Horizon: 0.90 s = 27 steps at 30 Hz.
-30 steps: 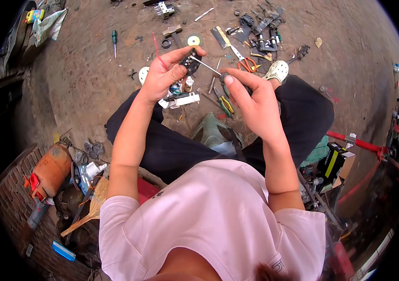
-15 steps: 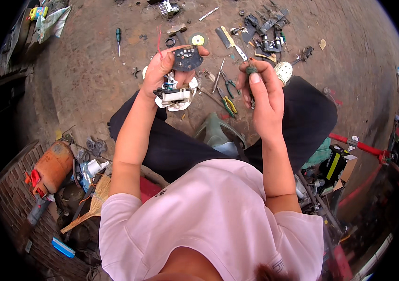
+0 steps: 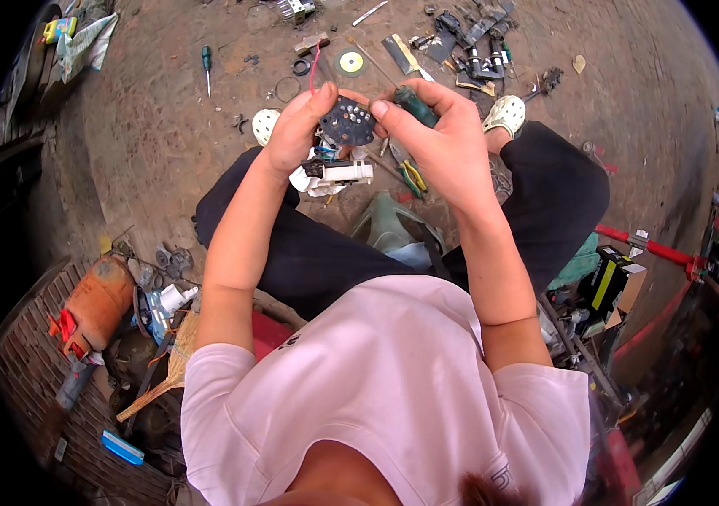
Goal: The person sits on the ground and uses pliers to strip and cut wires on a small electronic component. They also use a sanding block to smooth a metal piece and continue manipulating the wires and component throughout the clip.
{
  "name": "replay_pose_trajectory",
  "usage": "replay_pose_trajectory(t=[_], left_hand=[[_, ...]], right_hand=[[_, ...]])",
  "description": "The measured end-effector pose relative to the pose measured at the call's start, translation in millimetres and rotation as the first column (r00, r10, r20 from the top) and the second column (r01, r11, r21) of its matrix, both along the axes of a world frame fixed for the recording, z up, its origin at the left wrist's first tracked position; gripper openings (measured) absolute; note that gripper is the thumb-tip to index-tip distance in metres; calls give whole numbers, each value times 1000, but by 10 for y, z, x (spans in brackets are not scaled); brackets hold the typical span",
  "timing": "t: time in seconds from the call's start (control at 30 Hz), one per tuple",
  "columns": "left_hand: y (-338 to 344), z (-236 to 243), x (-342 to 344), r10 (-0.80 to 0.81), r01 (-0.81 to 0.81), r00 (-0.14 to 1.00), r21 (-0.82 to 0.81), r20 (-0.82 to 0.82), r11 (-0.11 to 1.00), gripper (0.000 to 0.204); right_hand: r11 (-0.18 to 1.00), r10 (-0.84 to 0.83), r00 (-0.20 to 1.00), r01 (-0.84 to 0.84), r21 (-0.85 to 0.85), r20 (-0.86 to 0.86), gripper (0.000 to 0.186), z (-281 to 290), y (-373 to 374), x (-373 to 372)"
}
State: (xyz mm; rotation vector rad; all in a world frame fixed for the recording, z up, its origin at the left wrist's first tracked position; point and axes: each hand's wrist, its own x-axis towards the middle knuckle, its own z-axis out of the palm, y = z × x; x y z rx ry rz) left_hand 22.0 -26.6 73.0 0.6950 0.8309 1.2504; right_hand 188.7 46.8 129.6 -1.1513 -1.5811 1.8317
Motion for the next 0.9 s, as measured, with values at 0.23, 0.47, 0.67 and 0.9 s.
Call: replay_pose_trajectory(t=[0.23, 0.47, 0.67, 0.9], left_hand=[[19, -38, -27, -87, 85, 989, -23, -118, 996, 60], [61, -109, 71, 179, -198, 979, 286, 93, 938, 65], [35, 6, 33, 258, -235, 963, 226, -76, 945, 72], [4, 21, 14, 254, -255, 966, 265, 40, 930, 64]], right_hand=[[994, 64, 998, -61, -95, 29, 19, 66, -50, -14], [837, -243, 932, 63, -543, -268, 18, -87, -1, -61], [701, -397, 861, 60, -711, -319, 18, -12, -142, -169], [807, -240, 923, 18, -591, -300, 18, 94, -248, -220]])
